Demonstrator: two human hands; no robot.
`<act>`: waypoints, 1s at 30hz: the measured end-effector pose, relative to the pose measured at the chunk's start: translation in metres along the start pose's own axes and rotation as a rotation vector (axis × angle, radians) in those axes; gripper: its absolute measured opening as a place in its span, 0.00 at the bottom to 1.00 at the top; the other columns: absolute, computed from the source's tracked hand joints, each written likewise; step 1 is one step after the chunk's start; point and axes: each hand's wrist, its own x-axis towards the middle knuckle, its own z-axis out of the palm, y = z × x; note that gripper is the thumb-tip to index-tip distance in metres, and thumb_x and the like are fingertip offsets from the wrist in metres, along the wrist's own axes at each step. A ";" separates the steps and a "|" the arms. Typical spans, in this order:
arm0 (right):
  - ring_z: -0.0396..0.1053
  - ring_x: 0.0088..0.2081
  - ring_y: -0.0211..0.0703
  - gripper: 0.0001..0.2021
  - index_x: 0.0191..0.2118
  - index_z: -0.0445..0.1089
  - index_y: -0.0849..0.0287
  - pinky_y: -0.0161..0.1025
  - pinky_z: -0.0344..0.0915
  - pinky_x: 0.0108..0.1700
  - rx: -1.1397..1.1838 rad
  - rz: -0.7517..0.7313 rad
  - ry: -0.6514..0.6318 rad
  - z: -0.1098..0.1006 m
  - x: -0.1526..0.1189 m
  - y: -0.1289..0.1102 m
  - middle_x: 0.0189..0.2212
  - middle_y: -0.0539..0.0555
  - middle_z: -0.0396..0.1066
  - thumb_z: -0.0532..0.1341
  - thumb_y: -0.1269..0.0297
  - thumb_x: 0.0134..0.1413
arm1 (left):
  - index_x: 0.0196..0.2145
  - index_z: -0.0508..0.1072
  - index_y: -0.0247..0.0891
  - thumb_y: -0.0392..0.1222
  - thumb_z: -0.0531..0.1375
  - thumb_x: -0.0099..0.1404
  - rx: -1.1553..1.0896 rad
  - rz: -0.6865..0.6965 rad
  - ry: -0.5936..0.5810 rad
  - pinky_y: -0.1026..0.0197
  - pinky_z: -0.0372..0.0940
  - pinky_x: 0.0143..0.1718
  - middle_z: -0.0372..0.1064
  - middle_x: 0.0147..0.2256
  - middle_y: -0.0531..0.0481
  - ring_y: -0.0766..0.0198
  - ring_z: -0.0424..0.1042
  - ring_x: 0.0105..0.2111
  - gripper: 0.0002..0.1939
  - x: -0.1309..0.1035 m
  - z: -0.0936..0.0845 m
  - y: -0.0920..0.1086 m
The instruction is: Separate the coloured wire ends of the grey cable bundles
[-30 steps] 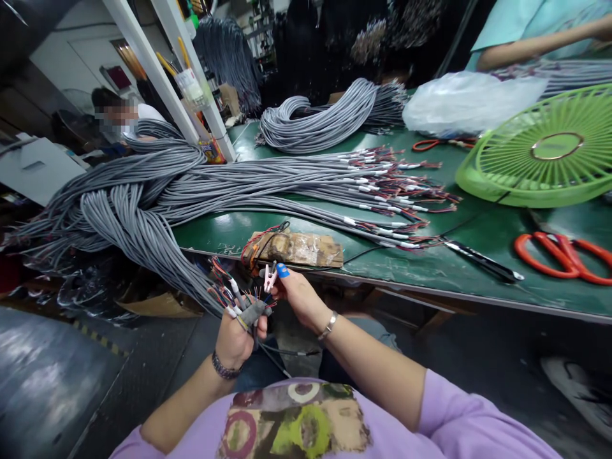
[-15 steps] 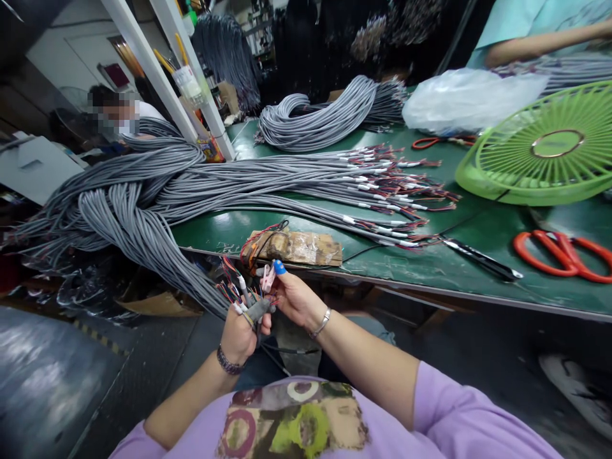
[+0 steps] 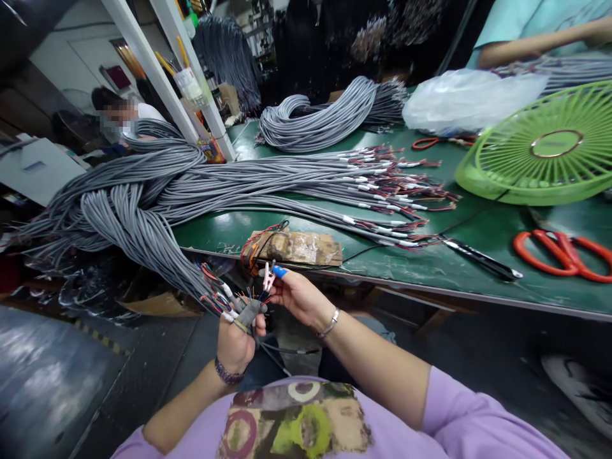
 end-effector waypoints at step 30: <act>0.68 0.26 0.35 0.27 0.33 0.72 0.64 0.34 0.67 0.30 -0.038 0.233 -0.127 -0.012 -0.009 0.000 0.28 0.54 0.71 0.59 0.38 0.48 | 0.21 0.71 0.34 0.49 0.65 0.54 0.070 0.041 -0.023 0.69 0.61 0.14 0.67 0.16 0.54 0.71 0.63 0.14 0.16 0.002 -0.004 -0.018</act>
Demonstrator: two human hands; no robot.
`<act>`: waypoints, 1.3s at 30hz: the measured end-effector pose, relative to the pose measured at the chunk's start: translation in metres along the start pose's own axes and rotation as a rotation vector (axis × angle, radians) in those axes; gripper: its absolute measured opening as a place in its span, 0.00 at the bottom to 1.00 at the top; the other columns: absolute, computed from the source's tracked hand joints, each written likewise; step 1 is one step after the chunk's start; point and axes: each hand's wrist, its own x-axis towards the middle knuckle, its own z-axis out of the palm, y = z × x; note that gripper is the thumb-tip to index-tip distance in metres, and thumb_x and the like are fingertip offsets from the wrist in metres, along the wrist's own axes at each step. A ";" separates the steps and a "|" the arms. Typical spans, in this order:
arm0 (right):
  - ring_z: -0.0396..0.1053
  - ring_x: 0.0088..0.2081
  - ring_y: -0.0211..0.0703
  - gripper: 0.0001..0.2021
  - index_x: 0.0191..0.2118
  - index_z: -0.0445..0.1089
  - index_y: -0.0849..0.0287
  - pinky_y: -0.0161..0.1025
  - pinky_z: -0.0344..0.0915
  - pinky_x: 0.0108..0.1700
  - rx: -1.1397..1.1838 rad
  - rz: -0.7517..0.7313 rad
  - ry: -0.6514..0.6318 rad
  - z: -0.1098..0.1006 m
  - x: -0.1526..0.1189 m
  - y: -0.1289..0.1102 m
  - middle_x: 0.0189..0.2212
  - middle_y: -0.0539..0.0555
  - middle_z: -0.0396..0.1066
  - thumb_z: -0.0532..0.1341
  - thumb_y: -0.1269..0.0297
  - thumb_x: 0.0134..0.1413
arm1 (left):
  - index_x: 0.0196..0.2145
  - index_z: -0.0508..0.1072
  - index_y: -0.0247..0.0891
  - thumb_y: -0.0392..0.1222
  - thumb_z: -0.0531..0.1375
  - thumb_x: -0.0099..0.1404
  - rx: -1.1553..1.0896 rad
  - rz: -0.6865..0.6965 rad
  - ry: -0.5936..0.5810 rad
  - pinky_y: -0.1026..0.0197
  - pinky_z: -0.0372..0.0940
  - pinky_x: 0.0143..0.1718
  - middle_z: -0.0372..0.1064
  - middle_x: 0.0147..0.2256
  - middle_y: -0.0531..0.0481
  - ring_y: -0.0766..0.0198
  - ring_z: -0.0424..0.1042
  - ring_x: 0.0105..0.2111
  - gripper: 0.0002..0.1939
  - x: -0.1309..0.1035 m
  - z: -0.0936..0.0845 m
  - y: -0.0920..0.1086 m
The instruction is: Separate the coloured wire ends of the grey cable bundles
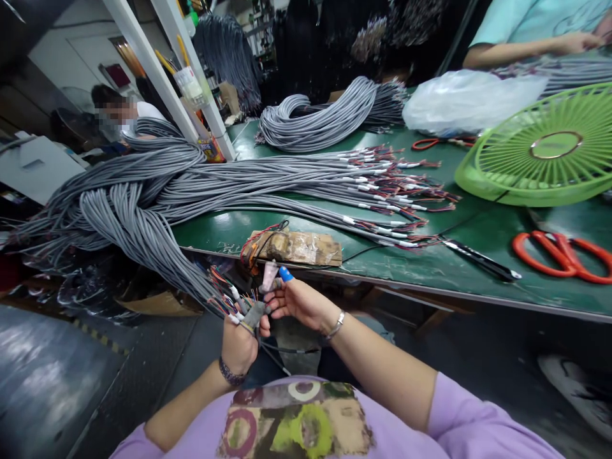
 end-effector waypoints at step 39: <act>0.65 0.28 0.38 0.14 0.31 0.67 0.61 0.38 0.62 0.35 -0.567 -0.328 -0.038 0.009 -0.024 0.011 0.24 0.50 0.69 0.64 0.54 0.50 | 0.22 0.73 0.32 0.52 0.66 0.50 -0.003 -0.295 -0.183 0.68 0.60 0.16 0.70 0.16 0.48 0.68 0.67 0.14 0.18 0.004 -0.015 0.013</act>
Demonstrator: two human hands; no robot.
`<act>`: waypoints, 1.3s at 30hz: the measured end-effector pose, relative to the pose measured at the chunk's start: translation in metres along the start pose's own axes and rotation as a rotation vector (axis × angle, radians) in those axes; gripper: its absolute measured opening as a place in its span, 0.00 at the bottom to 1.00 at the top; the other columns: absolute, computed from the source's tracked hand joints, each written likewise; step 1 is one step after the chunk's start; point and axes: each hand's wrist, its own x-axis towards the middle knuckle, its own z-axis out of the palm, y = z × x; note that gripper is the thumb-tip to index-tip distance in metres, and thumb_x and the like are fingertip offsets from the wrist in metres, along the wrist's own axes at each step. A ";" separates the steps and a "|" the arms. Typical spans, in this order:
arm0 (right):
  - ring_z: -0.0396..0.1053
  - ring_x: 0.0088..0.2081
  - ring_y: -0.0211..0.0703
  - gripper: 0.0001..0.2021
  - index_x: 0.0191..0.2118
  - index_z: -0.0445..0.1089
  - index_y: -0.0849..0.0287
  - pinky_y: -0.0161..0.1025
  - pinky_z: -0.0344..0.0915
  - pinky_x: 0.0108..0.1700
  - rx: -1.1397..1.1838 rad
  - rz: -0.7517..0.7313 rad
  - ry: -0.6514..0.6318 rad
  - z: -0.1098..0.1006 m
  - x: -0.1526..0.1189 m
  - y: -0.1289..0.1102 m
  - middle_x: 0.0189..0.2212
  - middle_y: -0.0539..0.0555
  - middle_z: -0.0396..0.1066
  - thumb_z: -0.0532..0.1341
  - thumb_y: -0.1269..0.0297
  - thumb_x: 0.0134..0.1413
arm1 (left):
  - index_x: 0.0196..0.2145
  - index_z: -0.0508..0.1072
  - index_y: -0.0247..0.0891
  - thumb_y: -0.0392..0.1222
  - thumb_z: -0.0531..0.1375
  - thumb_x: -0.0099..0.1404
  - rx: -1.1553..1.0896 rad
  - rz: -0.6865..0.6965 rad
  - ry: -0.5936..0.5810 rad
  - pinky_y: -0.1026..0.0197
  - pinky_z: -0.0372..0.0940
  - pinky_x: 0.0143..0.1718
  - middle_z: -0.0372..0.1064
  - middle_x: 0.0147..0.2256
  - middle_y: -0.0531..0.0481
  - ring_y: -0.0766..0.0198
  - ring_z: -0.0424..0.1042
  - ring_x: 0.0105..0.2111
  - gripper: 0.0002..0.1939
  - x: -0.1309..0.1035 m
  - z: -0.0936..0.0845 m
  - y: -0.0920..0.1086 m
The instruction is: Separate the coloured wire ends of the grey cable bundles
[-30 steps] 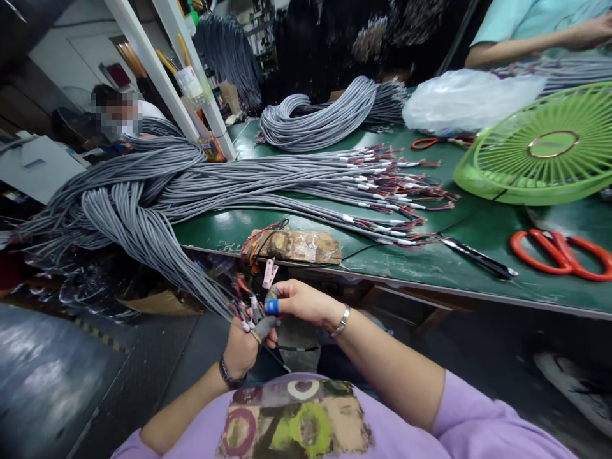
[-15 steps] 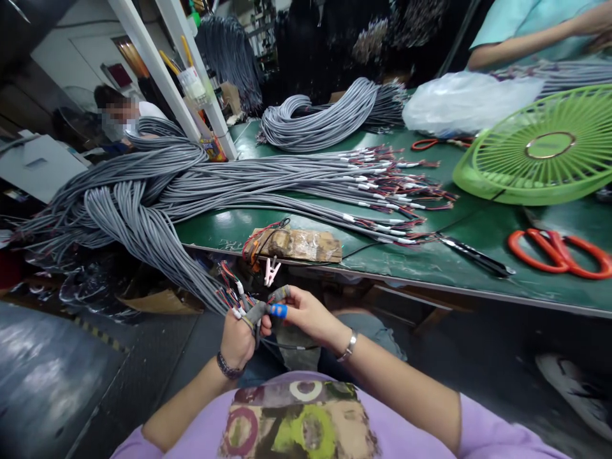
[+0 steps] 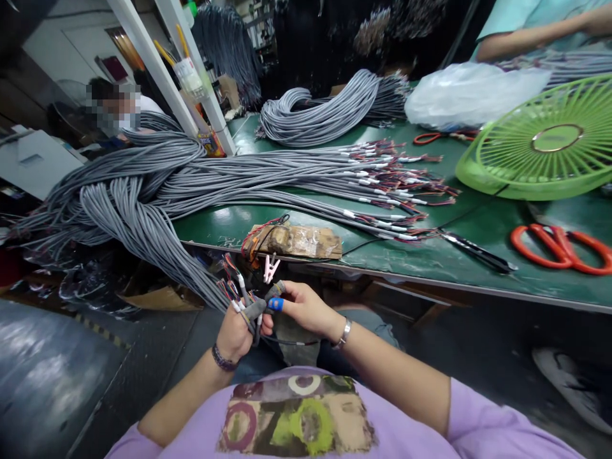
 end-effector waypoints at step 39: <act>0.63 0.20 0.36 0.17 0.27 0.63 0.59 0.35 0.56 0.26 0.088 0.129 0.050 0.014 0.000 -0.003 0.16 0.47 0.66 0.64 0.50 0.47 | 0.19 0.72 0.34 0.55 0.64 0.54 0.252 0.136 0.003 0.66 0.63 0.19 0.69 0.16 0.49 0.67 0.67 0.15 0.20 -0.004 -0.003 -0.019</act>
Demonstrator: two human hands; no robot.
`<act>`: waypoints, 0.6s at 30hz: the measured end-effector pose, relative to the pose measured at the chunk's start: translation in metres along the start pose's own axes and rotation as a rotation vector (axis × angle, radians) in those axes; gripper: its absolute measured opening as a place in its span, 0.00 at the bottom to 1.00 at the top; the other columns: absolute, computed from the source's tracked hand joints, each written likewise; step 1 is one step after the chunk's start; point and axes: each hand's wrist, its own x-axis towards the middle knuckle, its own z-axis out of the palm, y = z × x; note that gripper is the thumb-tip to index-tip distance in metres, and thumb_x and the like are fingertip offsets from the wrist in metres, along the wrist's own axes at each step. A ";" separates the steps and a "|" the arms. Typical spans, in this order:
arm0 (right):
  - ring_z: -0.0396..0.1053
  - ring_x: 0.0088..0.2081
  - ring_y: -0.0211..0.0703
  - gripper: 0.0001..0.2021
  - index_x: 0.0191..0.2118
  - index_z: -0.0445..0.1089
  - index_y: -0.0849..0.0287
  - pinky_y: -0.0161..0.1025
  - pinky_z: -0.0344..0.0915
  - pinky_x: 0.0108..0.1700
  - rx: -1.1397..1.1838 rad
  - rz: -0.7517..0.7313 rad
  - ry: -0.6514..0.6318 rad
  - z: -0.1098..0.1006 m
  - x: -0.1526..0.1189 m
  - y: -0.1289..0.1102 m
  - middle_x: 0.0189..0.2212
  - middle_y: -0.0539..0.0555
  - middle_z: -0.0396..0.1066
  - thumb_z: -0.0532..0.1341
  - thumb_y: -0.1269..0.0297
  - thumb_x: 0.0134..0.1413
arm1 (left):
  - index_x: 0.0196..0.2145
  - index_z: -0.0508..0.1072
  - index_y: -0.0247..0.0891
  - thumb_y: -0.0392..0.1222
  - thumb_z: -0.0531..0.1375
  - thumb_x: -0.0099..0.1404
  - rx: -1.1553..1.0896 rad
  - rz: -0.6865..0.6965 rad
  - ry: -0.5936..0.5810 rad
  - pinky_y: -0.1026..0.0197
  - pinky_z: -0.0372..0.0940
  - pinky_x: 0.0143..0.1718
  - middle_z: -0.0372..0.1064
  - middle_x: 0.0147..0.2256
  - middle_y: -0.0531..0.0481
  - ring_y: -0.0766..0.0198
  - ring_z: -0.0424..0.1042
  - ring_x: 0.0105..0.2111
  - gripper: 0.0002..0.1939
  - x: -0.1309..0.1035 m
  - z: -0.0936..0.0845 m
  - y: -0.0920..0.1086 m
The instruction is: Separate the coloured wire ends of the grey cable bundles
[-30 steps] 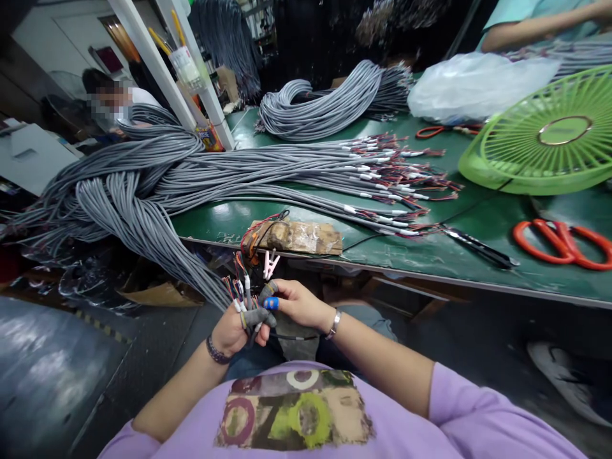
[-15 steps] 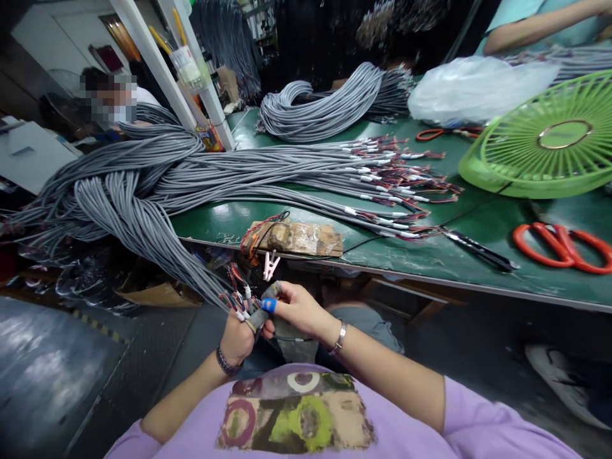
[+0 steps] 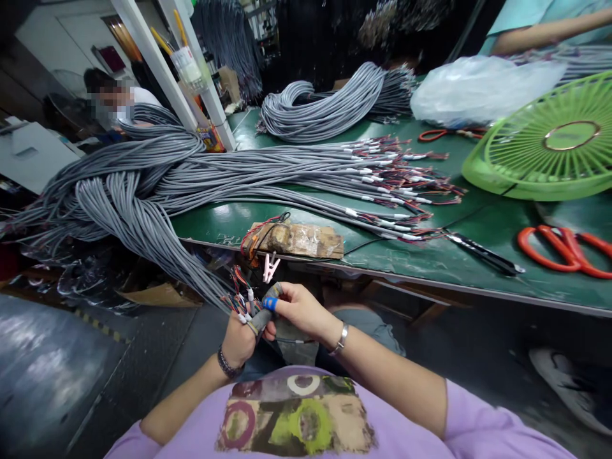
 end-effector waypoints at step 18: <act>0.60 0.22 0.32 0.20 0.29 0.68 0.61 0.33 0.63 0.27 0.392 0.116 0.270 -0.020 0.021 0.008 0.25 0.51 0.67 0.63 0.46 0.47 | 0.24 0.74 0.32 0.54 0.67 0.49 -0.277 0.017 0.127 0.68 0.62 0.15 0.67 0.15 0.52 0.70 0.64 0.14 0.19 0.005 0.006 0.022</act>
